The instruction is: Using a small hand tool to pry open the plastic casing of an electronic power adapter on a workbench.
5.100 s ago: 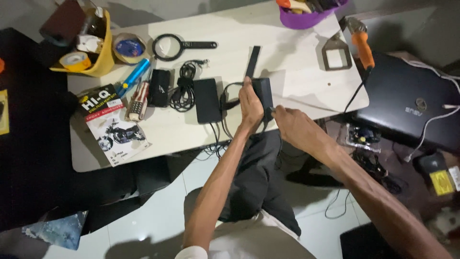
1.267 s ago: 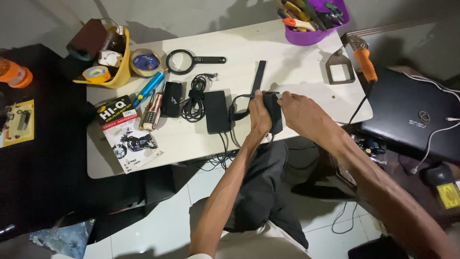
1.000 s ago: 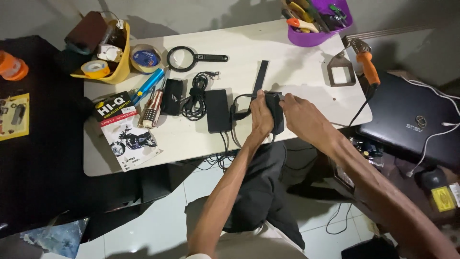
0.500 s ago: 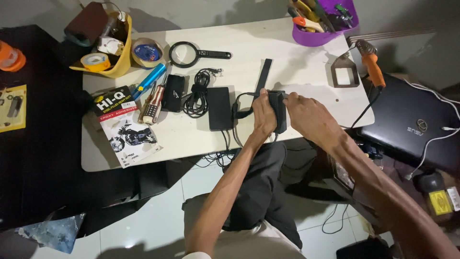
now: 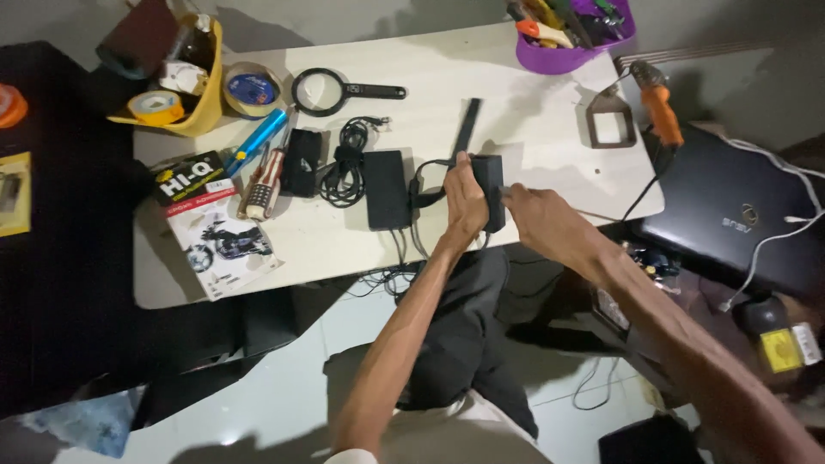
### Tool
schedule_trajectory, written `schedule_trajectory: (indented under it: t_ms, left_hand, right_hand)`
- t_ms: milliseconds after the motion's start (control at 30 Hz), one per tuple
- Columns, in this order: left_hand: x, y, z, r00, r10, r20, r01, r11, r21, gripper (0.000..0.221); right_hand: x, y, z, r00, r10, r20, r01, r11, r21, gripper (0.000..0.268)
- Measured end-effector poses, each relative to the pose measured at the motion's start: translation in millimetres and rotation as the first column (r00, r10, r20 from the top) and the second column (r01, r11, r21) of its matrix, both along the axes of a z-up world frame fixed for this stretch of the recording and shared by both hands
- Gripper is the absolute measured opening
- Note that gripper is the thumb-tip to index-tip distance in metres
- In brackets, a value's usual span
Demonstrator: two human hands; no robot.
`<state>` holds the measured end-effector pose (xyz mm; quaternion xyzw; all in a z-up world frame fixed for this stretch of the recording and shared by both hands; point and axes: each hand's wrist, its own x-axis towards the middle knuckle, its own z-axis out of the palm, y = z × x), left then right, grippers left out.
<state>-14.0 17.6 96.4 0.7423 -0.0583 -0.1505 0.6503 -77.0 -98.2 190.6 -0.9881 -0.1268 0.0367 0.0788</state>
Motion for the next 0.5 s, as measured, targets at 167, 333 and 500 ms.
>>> schedule_trajectory:
  t_ms: [167, 333, 500]
  left_hand:
    - [5, -1, 7, 0.995, 0.043, -0.091, -0.053, 0.993, -0.108, 0.073]
    - [7, -6, -25, 0.999, 0.031, -0.03, -0.033, 0.997, -0.073, 0.073]
    - [26, -24, -94, 0.971, -0.039, 0.236, 0.006, 0.99, 0.14, 0.066]
  right_hand:
    - [-2, -2, -2, 1.0, -0.03, -0.01, 0.031, 0.994, 0.104, 0.028]
    - [-9, 0, 3, 0.995, -0.074, -0.062, 0.079, 0.993, 0.09, 0.031]
    - [-5, -7, -3, 0.995, 0.102, 0.003, -0.097, 0.953, -0.288, 0.023]
